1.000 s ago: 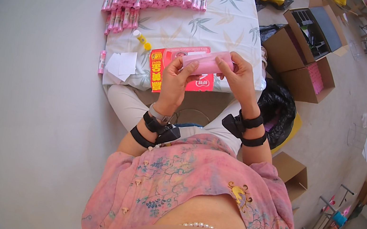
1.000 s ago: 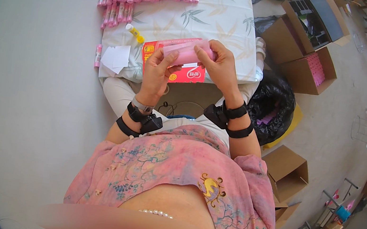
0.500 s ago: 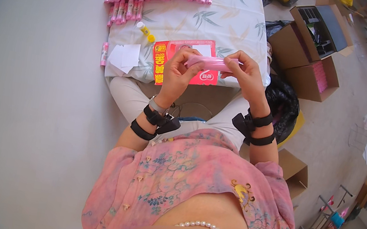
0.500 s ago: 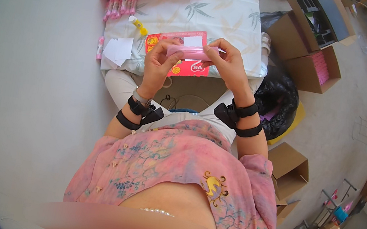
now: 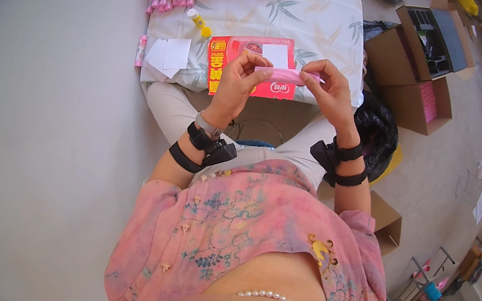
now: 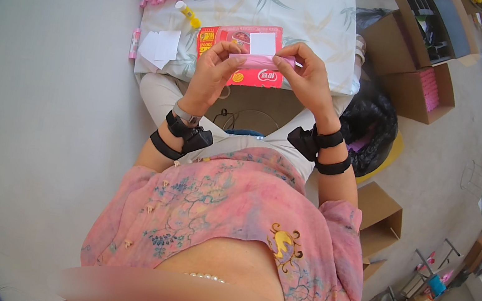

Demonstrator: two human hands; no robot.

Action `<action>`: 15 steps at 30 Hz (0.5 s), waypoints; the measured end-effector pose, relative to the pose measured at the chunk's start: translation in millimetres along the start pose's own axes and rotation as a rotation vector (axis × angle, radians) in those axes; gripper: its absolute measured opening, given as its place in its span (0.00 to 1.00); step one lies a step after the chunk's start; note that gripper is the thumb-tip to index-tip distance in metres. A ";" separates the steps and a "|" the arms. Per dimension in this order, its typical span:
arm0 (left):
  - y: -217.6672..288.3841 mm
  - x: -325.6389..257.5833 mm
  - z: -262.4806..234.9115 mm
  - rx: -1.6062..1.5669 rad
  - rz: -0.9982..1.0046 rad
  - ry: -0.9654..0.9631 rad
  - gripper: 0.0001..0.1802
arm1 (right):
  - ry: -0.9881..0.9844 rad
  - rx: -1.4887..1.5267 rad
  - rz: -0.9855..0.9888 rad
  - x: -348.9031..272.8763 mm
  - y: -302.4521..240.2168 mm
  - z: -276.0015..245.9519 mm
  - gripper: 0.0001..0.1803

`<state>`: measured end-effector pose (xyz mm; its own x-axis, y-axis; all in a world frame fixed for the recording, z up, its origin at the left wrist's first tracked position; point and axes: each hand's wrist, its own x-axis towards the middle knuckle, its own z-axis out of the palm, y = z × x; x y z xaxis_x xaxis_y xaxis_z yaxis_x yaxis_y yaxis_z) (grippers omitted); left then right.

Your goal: Applying labels to small cosmetic tubes and placing them into a box.

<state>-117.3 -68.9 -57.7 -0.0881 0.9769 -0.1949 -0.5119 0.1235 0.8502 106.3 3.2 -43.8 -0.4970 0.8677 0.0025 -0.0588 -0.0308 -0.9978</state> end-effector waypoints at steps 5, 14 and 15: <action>-0.5 4.0 -17.0 0.196 -0.035 -0.109 0.14 | -0.062 -0.068 0.108 2.8 7.6 -10.0 0.13; -28.3 30.0 -55.4 0.599 -0.087 -0.325 0.19 | -0.257 -0.471 0.185 18.1 66.4 -19.0 0.15; -34.5 33.9 -62.1 0.663 -0.084 -0.345 0.19 | -0.267 -0.514 0.166 21.3 77.6 -18.8 0.15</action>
<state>-155.6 -50.9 -124.0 0.2577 0.9452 -0.2007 0.1261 0.1730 0.9768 107.5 28.6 -122.5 -0.6676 0.7156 -0.2055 0.4312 0.1466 -0.8903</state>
